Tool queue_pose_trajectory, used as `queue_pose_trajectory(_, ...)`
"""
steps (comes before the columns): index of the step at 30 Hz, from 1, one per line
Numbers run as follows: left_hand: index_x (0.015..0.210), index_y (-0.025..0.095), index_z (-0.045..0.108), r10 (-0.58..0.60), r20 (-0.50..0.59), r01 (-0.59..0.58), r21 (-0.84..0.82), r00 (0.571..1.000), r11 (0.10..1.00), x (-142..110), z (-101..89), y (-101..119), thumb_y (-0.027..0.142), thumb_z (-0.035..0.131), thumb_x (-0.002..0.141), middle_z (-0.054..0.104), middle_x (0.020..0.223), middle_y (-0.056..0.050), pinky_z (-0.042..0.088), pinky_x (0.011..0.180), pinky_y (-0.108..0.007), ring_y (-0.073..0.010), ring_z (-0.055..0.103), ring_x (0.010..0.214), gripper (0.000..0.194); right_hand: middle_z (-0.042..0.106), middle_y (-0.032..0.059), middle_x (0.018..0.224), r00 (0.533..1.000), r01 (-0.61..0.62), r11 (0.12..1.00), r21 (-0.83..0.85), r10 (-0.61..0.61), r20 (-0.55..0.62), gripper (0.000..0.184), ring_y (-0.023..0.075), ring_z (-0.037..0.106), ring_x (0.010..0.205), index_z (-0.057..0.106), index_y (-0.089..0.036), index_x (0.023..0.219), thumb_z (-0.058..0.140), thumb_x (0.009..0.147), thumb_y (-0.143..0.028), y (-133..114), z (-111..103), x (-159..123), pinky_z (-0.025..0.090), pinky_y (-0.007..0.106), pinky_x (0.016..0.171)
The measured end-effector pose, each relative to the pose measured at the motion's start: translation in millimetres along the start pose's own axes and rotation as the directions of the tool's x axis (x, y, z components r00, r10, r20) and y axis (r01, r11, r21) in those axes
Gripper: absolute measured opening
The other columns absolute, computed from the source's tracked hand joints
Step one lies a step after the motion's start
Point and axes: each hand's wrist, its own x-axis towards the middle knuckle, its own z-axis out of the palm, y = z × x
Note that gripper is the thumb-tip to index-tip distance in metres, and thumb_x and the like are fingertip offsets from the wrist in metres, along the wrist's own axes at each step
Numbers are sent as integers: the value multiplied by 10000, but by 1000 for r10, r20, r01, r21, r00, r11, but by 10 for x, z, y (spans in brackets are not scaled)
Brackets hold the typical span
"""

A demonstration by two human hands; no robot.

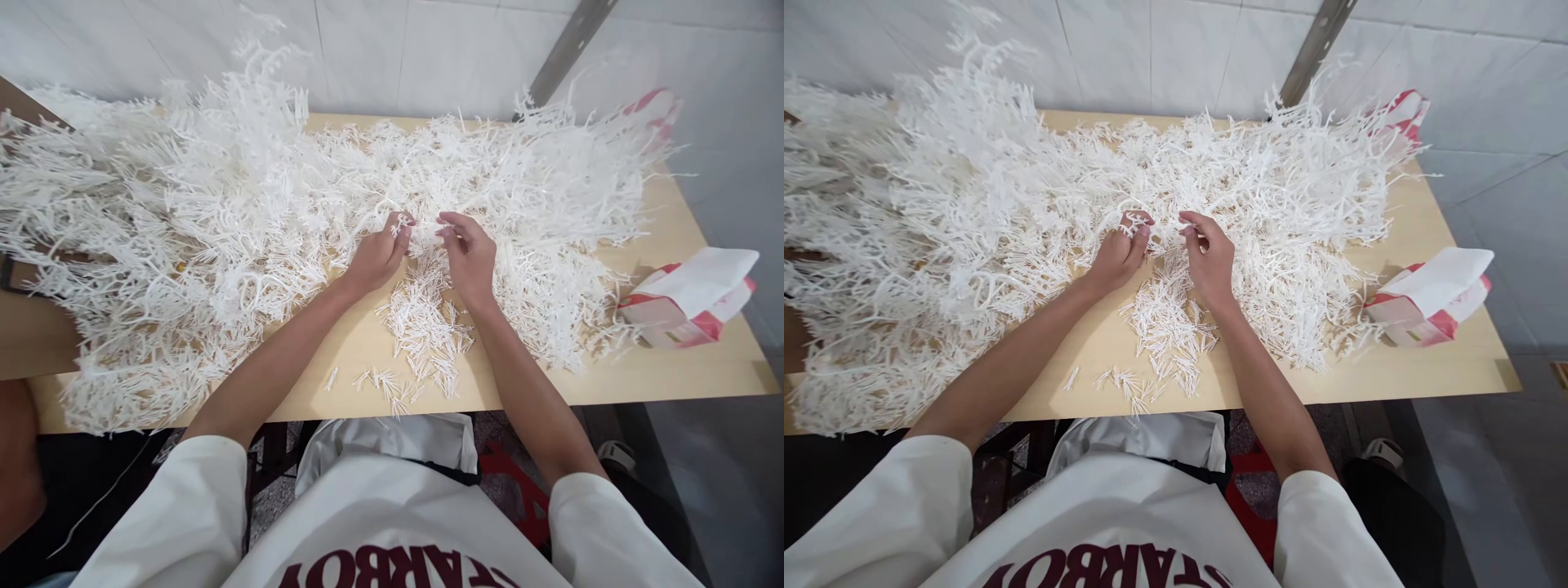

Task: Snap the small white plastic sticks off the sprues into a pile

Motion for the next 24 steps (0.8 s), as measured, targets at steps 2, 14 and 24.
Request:
queue_pose_trajectory(2, 1238, 134, 475, 23, -4, -23, 11, 1000, 1000, 3, 4, -10, 479, 213, 990, 633, 621, -7, 451, 664, -284, -140, 604, 580, 499, 614, 35, 1223, 998, 64, 994, -85, -65, -7, 377, 188, 583, 1136, 627, -312, 1113, 395, 928, -545, -23, -14, 15, 496, 385, 922)
queue_pose_trajectory(14, 1037, 139, 639, 171, 66, -180, 182, 983, 967, 32, 90, -130, 536, 318, 951, 688, 733, -52, 427, 639, -264, -147, 633, 678, 518, 679, 4, 846, 999, -13, 996, -92, 8, -51, 345, 138, 625, 803, 664, -240, 865, 475, 905, -525, -109, -18, -2, 478, 323, 765)
queue_pose_trajectory(24, 1066, 123, 642, 133, 35, -137, 161, 991, 977, 33, 59, -91, 528, 207, 976, 671, 706, -72, 458, 675, -277, -162, 649, 709, 601, 717, 9, 953, 973, 61, 994, -89, -39, 228, 292, 137, 638, 844, 692, -265, 948, 586, 844, -517, -58, -42, 26, 481, 292, 700)
